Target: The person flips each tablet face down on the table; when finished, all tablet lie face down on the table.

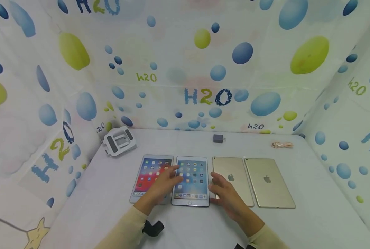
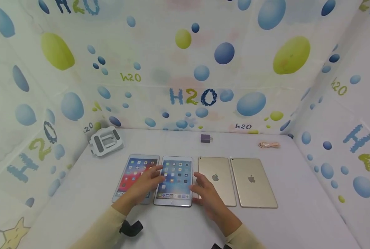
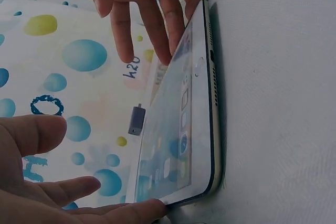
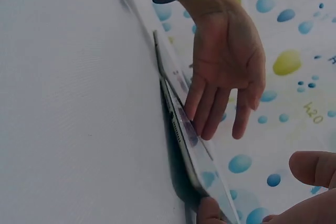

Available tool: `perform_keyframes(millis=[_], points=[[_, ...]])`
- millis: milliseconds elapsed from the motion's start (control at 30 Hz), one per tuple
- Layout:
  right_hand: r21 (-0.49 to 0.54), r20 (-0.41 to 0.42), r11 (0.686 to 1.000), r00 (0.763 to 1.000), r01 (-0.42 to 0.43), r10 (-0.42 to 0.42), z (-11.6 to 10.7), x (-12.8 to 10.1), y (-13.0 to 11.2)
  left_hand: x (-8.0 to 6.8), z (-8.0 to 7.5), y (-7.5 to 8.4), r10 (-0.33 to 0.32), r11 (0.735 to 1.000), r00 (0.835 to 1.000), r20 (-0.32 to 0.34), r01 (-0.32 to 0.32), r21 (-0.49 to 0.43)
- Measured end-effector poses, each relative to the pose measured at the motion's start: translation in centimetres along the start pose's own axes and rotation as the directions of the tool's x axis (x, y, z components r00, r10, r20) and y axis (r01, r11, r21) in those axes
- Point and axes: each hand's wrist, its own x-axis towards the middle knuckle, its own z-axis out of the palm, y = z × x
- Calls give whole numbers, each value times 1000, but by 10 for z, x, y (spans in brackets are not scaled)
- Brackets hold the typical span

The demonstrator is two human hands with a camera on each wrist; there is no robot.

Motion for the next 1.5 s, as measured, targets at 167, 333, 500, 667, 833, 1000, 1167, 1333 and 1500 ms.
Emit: perform_keyframes(millis=[167, 333, 500, 667, 833, 1000, 1167, 1333, 1500], points=[[86, 16, 996, 1000, 21, -23, 8, 2, -1, 1, 4, 0, -1, 999, 1000, 26, 2, -46], [110, 97, 991, 991, 77, -88, 22, 2, -1, 0, 10, 4, -7, 998, 999, 48, 10, -67], [83, 149, 990, 980, 117, -129, 35, -1, -3, -2, 17, 12, -30, 991, 996, 80, 40, -126], [-2, 197, 981, 962, 196, -192, 46, 3, -8, -3, 22, 15, 1, 989, 996, 94, 13, -146], [-95, 210, 963, 951, 253, -229, 54, 4, -9, -6, 26, 19, 63, 986, 992, 107, -45, -163], [-229, 184, 933, 954, 277, -238, 57, 1, -7, -9, 30, 20, 95, 956, 988, 120, -57, -288], [-380, 167, 853, 934, 358, -317, 54, 2, 1, -9, 31, 16, 158, 896, 984, 80, -108, -430], [-498, 33, 814, 944, 300, -328, 44, 4, 11, -4, 25, 15, 166, 870, 985, 40, -127, -477], [-501, -55, 838, 959, 215, -278, 33, 4, 12, 2, 17, 10, 169, 869, 984, 53, -123, -480]])
